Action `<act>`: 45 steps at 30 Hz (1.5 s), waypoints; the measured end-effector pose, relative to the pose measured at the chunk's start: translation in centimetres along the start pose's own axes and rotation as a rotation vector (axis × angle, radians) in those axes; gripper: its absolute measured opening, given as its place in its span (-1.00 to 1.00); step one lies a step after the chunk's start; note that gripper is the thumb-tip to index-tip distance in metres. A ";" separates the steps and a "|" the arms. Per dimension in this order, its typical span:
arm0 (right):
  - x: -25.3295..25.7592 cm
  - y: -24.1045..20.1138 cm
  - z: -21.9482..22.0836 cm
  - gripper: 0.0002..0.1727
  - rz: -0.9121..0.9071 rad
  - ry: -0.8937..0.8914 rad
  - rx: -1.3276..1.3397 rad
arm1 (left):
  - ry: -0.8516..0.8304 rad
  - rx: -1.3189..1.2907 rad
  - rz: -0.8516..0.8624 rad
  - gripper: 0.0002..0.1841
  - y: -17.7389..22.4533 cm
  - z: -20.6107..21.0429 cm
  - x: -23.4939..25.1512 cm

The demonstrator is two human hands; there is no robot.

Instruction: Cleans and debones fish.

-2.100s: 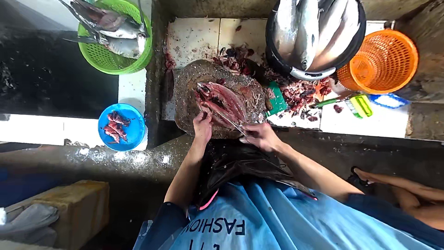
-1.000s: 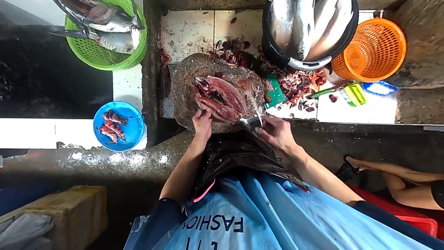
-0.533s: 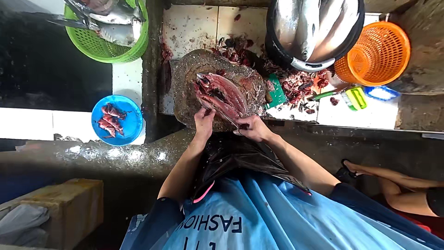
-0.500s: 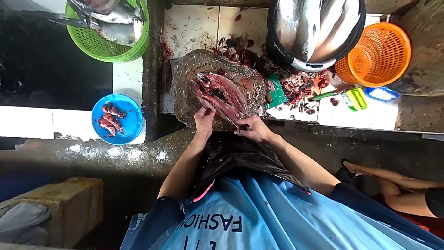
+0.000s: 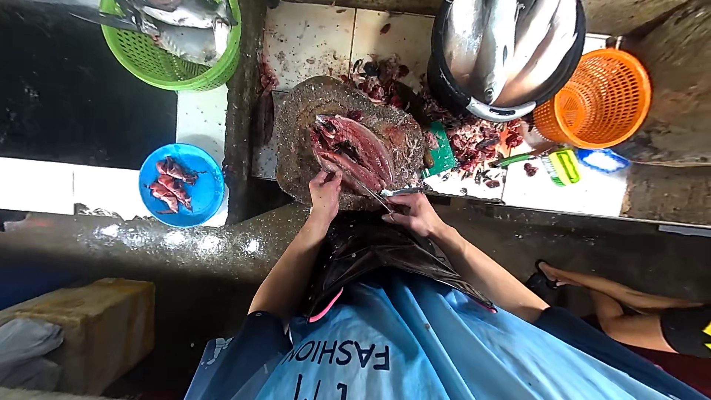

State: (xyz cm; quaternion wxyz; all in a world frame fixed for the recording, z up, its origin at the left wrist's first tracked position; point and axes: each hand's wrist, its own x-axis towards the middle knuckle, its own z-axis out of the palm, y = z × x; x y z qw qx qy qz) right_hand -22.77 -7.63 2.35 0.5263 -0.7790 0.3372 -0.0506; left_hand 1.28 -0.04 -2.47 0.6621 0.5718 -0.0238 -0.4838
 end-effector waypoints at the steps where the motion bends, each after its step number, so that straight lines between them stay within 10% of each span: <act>1: 0.6 0.3 0.2 -0.65 -0.017 -0.002 0.003 | -0.005 -0.007 0.007 -0.76 0.0 0.1 -0.1; 26: 2.8 0.2 0.2 -0.59 -0.070 -0.110 -0.205 | -0.055 0.256 -0.042 -0.68 1.9 0.7 -1.6; 36: -1.3 1.5 -1.3 -0.57 -0.112 -0.112 -0.269 | -0.117 0.315 0.192 -0.69 -0.5 -1.6 -2.2; 40: -3.5 1.6 -2.4 -0.55 -0.043 0.153 -0.241 | -0.077 0.176 0.108 -0.69 -0.4 -1.3 -2.3; 45: -4.1 1.5 -3.8 -0.55 -0.057 -0.029 -0.059 | -0.197 0.258 0.000 -0.58 -0.7 -0.6 -3.8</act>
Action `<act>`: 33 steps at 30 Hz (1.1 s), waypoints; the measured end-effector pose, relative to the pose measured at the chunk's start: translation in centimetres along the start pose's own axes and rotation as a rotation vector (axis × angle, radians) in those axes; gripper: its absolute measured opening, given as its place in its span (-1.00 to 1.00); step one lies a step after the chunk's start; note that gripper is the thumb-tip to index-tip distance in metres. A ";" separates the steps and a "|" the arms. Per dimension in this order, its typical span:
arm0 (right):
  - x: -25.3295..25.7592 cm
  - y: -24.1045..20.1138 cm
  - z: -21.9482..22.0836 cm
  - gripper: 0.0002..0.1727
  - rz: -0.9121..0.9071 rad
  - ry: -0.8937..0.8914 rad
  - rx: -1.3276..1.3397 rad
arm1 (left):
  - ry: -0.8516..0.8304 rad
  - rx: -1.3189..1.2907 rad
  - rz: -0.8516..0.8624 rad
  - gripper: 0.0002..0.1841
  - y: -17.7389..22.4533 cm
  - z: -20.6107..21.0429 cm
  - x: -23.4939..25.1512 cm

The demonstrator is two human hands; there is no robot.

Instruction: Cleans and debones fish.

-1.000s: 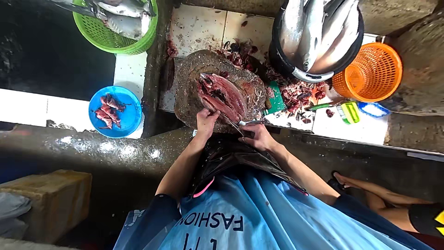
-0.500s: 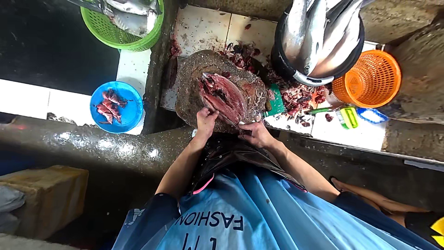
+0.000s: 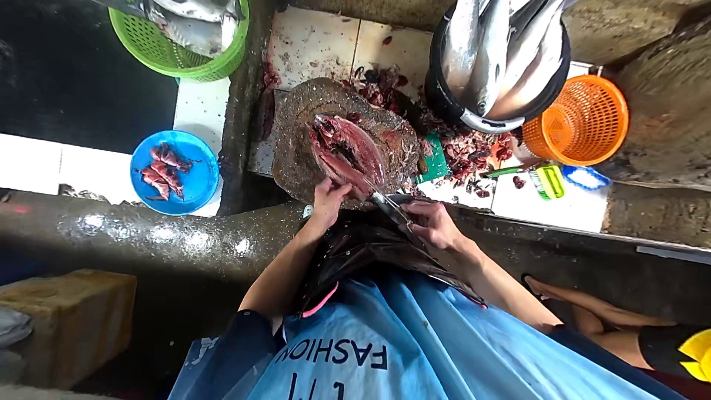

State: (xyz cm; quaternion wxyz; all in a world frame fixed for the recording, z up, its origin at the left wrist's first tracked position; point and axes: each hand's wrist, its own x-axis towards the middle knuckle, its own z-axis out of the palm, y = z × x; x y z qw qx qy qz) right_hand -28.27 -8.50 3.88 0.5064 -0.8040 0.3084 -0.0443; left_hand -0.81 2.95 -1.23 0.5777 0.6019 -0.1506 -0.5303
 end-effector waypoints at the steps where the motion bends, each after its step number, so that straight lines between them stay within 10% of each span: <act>1: -0.2 -0.3 0.3 -0.56 -0.011 -0.023 0.009 | -0.018 0.037 0.013 -0.56 -0.3 -0.2 -0.5; 33: 1.2 2.5 2.1 -0.59 -0.086 -0.115 -0.146 | 0.223 -0.029 0.162 -0.64 0.2 -0.6 1.9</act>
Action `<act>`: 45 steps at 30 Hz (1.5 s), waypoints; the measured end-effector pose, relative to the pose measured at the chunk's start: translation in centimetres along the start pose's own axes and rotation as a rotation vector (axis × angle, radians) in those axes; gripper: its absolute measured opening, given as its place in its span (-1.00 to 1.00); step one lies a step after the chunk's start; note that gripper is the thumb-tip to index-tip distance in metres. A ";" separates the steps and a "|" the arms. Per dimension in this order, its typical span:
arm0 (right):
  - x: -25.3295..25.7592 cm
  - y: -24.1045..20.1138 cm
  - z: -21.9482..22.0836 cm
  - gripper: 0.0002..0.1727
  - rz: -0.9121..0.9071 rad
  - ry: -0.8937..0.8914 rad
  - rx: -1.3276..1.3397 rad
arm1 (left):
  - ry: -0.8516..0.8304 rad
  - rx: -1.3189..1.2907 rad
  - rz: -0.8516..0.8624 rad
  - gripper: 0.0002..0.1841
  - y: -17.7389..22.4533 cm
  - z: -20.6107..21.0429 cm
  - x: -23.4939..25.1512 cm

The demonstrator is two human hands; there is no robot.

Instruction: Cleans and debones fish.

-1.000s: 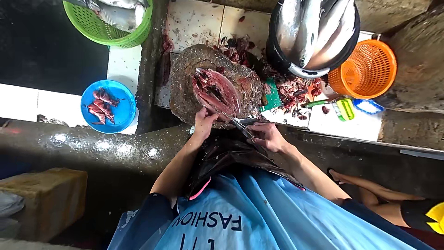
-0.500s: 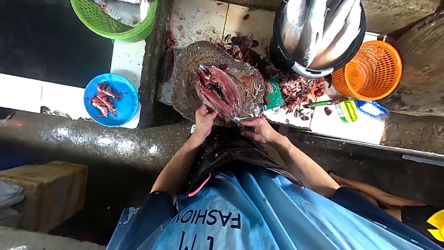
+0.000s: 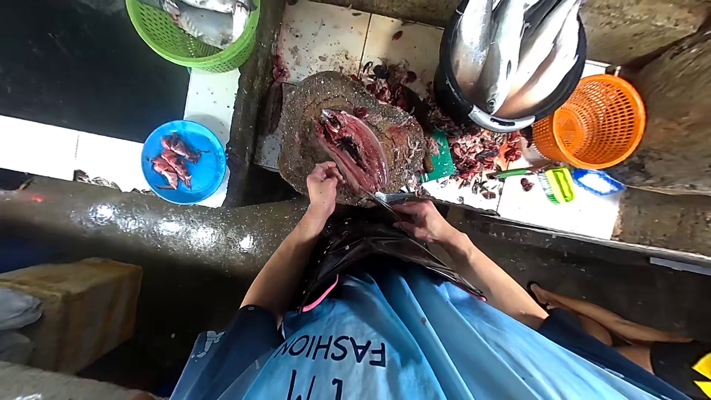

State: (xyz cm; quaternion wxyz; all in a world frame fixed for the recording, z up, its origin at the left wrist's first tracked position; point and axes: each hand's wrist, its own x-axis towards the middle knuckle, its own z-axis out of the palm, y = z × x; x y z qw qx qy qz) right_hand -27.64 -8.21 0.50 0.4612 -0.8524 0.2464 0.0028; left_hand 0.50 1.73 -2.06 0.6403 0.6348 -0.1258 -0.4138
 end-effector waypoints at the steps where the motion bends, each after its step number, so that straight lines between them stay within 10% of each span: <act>1: -0.1 0.0 -0.1 -0.59 0.011 -0.001 0.004 | 0.001 -0.052 0.003 -0.66 0.7 -0.2 0.5; 12: 1.0 -0.4 0.6 -0.63 -0.022 -0.043 0.010 | -0.086 0.118 -0.393 -0.49 1.2 -0.3 -3.3; 45: 2.2 -0.2 -1.2 -0.54 -0.100 -0.058 -0.185 | 0.135 -0.016 -0.240 -0.73 -0.6 0.4 -1.0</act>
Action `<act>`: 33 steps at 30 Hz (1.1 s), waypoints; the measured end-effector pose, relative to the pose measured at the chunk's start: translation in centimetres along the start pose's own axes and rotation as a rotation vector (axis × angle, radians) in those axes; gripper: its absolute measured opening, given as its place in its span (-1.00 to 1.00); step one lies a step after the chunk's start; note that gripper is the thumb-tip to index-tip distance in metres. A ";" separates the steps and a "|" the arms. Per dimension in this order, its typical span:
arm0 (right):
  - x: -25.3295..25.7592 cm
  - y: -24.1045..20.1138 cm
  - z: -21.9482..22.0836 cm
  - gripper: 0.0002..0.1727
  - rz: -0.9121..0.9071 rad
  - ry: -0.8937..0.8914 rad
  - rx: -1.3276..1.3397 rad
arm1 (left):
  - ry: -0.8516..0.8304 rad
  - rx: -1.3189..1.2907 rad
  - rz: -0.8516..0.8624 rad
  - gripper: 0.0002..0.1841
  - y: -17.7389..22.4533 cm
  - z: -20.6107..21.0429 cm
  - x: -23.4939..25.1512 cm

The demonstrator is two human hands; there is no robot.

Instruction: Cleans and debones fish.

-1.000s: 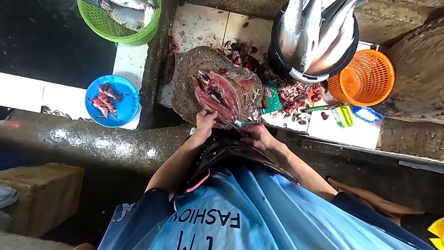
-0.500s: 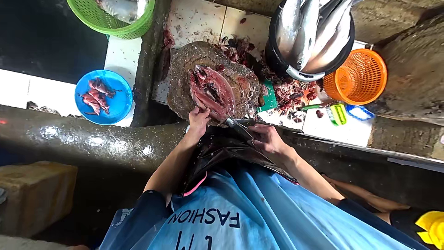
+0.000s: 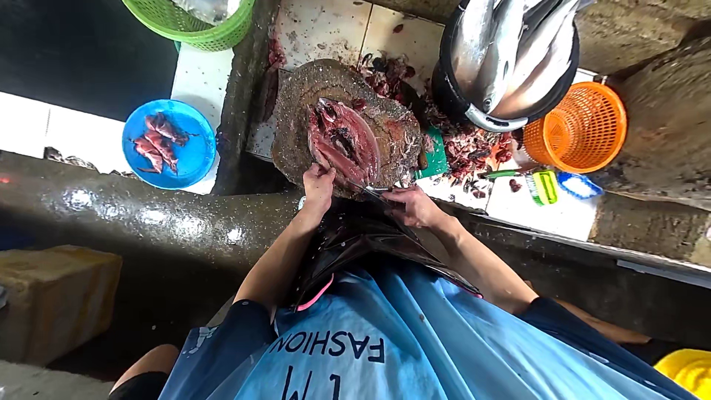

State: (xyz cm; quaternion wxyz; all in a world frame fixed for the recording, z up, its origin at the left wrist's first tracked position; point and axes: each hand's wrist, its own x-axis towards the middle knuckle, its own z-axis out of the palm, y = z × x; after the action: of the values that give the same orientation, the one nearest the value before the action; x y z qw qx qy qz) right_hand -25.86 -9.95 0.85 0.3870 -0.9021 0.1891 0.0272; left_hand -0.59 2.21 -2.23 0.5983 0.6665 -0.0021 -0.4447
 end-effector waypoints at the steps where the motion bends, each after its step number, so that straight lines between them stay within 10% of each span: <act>1: -0.5 0.1 -0.1 -0.53 0.002 -0.001 0.008 | 0.016 0.003 0.007 -0.74 0.2 -0.1 0.2; 33: 1.1 -0.7 0.8 -0.57 -0.021 -0.023 0.128 | 0.055 0.118 0.064 -0.72 0.8 -0.1 0.5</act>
State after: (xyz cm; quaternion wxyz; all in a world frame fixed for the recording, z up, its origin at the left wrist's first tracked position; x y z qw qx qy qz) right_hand -24.50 -9.34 0.53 0.4465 -0.8770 0.1764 0.0213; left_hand 0.15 1.78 -1.91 0.5715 0.7123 -0.0331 -0.4061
